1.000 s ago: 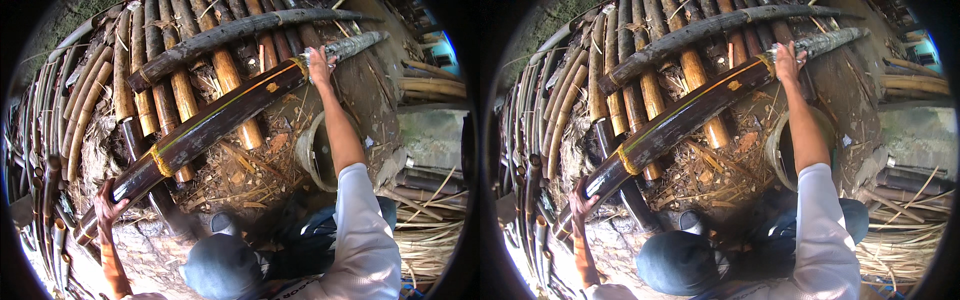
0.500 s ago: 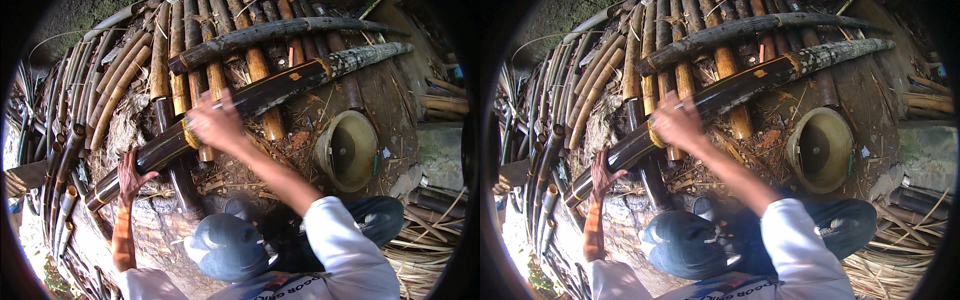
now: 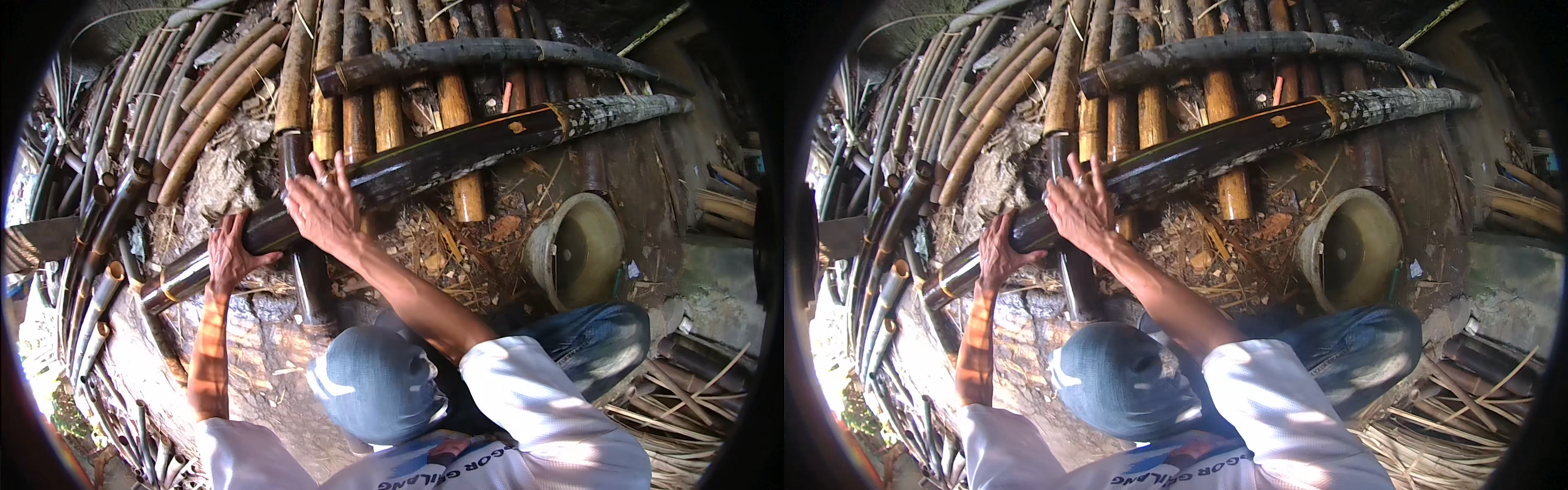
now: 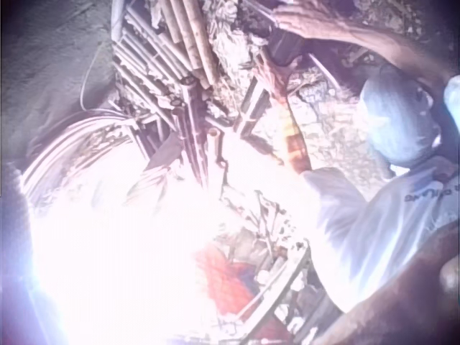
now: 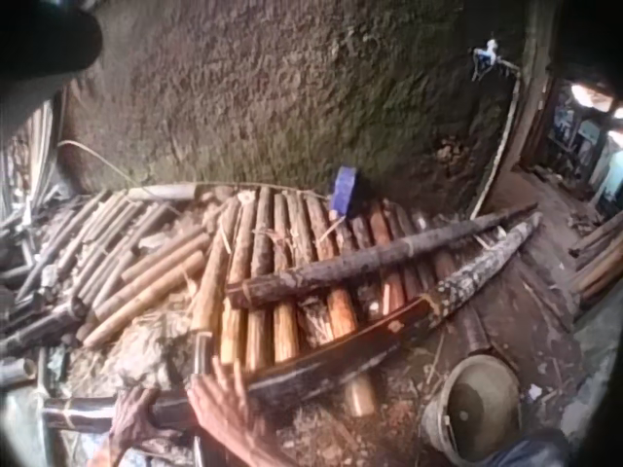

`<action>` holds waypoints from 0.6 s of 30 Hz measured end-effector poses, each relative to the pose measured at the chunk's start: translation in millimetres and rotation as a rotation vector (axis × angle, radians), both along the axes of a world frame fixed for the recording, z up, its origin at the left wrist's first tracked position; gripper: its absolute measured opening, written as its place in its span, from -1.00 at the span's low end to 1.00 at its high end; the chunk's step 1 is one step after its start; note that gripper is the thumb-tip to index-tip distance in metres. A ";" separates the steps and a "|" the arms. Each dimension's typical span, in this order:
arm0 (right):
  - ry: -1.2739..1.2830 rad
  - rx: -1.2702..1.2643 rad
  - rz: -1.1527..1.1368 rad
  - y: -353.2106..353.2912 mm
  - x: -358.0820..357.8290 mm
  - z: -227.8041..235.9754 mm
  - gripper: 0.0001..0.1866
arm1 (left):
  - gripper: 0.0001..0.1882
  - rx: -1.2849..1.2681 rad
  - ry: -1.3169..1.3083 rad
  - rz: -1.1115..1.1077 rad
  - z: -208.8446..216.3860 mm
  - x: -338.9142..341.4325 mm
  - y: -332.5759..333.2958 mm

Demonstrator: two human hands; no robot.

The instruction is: The person sits on the ground and repeatedly rubs a long bamboo pole with a cloth, occasionally dipping the cloth into a bucket of liquid. The person rotates the pole to treat different sections and continues the process throughout the clip.

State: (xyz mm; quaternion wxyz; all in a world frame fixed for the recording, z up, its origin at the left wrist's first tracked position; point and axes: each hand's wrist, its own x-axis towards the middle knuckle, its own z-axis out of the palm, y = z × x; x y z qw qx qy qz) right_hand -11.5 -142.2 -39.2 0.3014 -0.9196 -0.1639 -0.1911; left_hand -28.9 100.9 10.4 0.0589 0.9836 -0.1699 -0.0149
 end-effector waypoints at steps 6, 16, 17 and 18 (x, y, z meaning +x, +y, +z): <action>0.520 0.138 -0.413 -173.0 10.4 4.3 -0.70 | 0.09 -0.120 0.173 0.026 7.6 -31.5 0.6; 0.010 -0.102 -0.202 -52.8 -11.4 -13.3 -0.67 | 0.04 -0.139 0.339 0.005 18.7 5.1 -6.0; 0.066 -0.122 -0.114 -37.7 -15.7 -5.2 -0.65 | 0.10 -0.146 0.387 0.040 13.7 4.0 6.1; 0.122 -0.150 -0.038 -32.6 -15.7 1.9 -0.64 | 0.17 -0.157 0.436 0.062 11.6 6.9 12.0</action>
